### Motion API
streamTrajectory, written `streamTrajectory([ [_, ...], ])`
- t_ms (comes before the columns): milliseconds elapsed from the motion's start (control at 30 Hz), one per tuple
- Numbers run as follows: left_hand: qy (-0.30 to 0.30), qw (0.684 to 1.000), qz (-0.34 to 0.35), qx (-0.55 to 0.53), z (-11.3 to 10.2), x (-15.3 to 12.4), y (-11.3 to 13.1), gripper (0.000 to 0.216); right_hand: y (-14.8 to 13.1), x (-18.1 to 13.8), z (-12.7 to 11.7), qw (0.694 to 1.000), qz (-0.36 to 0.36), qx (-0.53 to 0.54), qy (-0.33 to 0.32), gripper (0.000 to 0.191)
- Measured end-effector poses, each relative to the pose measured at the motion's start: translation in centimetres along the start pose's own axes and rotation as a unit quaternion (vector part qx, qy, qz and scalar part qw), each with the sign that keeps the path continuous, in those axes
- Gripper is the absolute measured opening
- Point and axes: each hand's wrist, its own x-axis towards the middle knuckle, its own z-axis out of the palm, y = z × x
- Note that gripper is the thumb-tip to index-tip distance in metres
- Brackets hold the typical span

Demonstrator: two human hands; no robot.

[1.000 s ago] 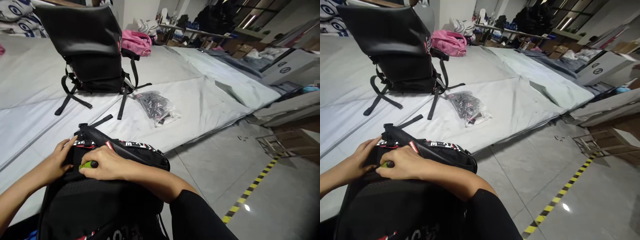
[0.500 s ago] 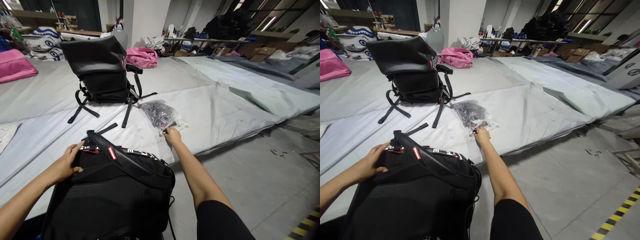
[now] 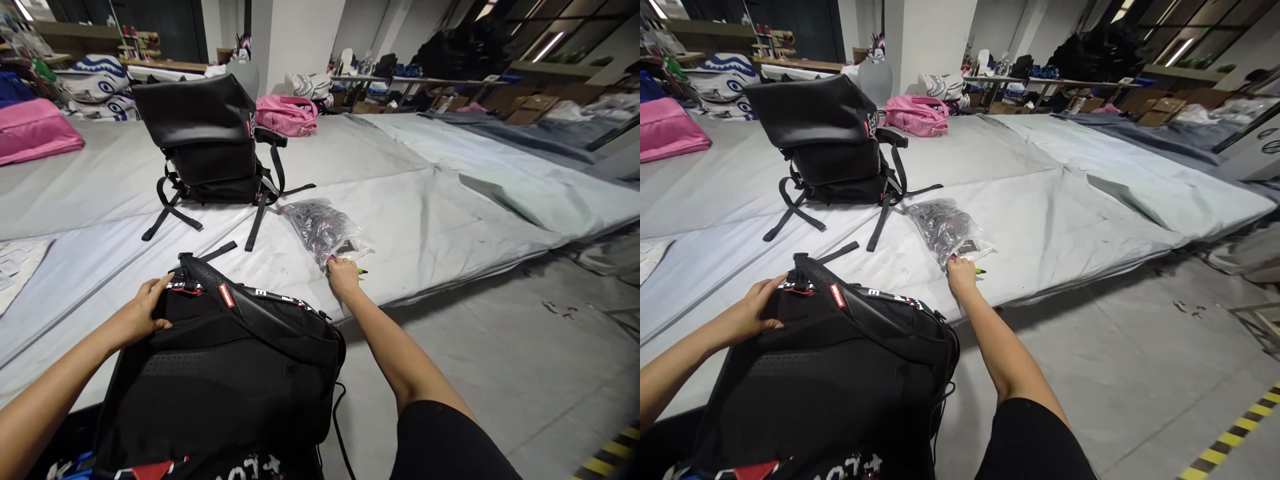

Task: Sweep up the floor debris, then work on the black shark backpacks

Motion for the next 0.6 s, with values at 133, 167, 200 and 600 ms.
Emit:
streamTrajectory([
  [133,-0.006,1.000,0.002,-0.004,-0.1,-0.2,0.4,0.100,1.0,-0.8,-3.9,0.998,0.052,0.021,0.042,0.029],
  [167,-0.006,1.000,-0.002,0.002,-0.1,-0.3,0.7,0.101,1.0,-1.1,-5.0,0.995,0.069,0.031,0.061,0.032],
  [200,-0.004,1.000,-0.009,0.014,-0.1,-0.4,1.1,0.100,0.7,-1.5,-6.1,0.993,0.081,0.045,0.076,0.034],
  [600,0.184,0.979,-0.034,-0.075,1.7,-3.7,3.7,0.092,-23.5,-7.0,-13.9,0.836,-0.314,0.442,-0.084,0.017],
])
